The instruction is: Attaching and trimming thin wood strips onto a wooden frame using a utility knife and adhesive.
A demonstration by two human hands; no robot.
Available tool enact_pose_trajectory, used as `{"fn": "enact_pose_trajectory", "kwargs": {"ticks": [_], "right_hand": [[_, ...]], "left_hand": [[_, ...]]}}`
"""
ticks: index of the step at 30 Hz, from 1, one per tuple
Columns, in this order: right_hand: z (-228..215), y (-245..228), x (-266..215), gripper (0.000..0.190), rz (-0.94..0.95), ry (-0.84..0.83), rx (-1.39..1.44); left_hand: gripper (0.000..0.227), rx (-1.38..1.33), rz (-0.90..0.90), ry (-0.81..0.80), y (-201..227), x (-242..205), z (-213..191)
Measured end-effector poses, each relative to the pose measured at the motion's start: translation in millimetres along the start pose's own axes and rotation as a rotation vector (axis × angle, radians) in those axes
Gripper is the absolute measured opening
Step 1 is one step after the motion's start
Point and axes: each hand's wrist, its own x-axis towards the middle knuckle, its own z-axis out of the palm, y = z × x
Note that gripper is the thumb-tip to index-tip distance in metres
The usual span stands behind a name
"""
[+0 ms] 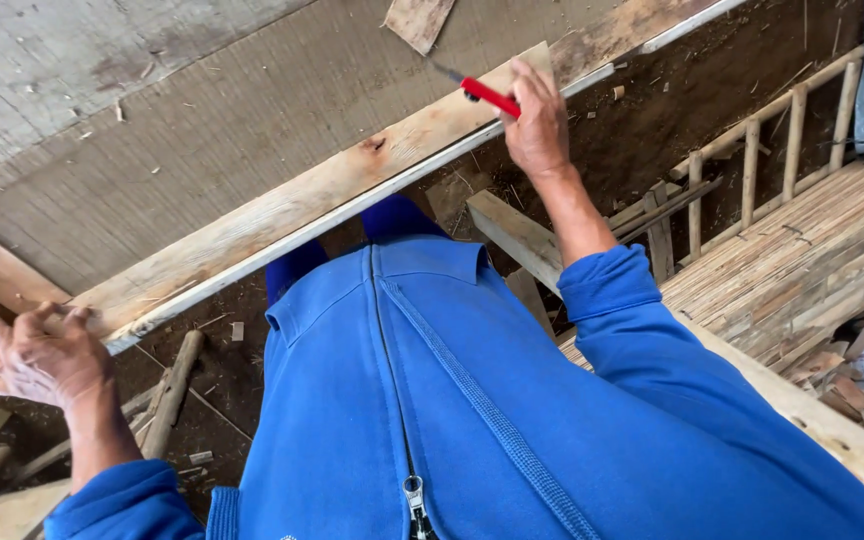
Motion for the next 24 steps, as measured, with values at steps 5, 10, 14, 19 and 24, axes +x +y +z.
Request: {"fn": "enact_pose_trajectory", "kwargs": {"ticks": [5,10,14,19,24], "right_hand": [[-22,36,28,0.016,-0.16,-0.008,0.024],[-13,50,19,0.024,-0.146,-0.028,0.025],[-16,43,22,0.028,-0.18,0.016,-0.019],[-23,33,22,0.025,-0.179,0.001,0.03],[-50,36,14,0.037,-0.252,-0.001,0.06]], "left_hand": [[0.031,-0.101,-0.043,-0.003,-4,0,5],[0.031,-0.092,-0.085,-0.076,-8,1,14],[0.031,-0.048,-0.079,-0.081,1,6,-1],[0.038,0.015,-0.125,-0.115,21,14,-18],[0.02,0.076,-0.249,-0.113,56,16,-6]]}}
